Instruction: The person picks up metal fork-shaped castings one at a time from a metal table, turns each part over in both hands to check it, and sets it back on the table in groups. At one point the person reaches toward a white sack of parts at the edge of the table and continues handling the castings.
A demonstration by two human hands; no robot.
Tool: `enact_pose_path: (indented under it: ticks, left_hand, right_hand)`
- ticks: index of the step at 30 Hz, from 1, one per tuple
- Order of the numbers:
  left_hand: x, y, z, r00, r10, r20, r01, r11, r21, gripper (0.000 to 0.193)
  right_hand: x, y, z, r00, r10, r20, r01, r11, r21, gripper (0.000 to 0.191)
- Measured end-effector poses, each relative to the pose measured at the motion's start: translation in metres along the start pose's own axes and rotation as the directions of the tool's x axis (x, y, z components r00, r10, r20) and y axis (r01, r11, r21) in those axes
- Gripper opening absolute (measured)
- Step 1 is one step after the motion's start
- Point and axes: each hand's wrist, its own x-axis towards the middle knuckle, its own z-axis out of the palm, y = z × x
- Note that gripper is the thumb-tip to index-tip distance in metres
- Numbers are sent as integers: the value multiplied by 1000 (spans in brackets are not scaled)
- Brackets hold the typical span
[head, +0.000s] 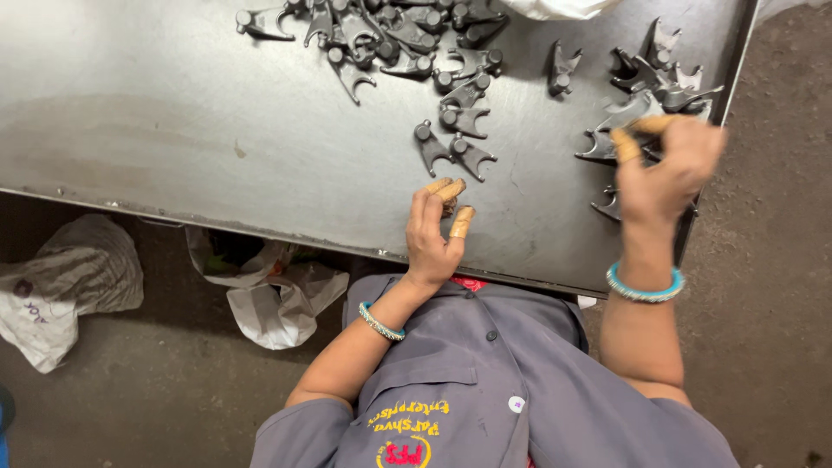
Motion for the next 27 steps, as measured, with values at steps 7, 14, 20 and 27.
enact_pose_path:
  ticks: [7,14,20,27]
  left_hand:
    - [76,11,2,991,110,78,-125,967,224,63]
    - [220,-20,30,990,124,67,-139,786,603,72]
    - [273,-41,38,957,107,270,-263,715,648,66]
    - [262,-59,24,919,208,335,-378,704,602,59]
  right_hand:
    - [45,27,-11,999,36,4,-35,981,-192,24]
    - [56,-36,59,930,-269,248,274,961,15,28]
    - [60,-27,68,939,-160,305,221,958,-180,22]
    - [47,-56,38,963,-135,234,98,982,164,29]
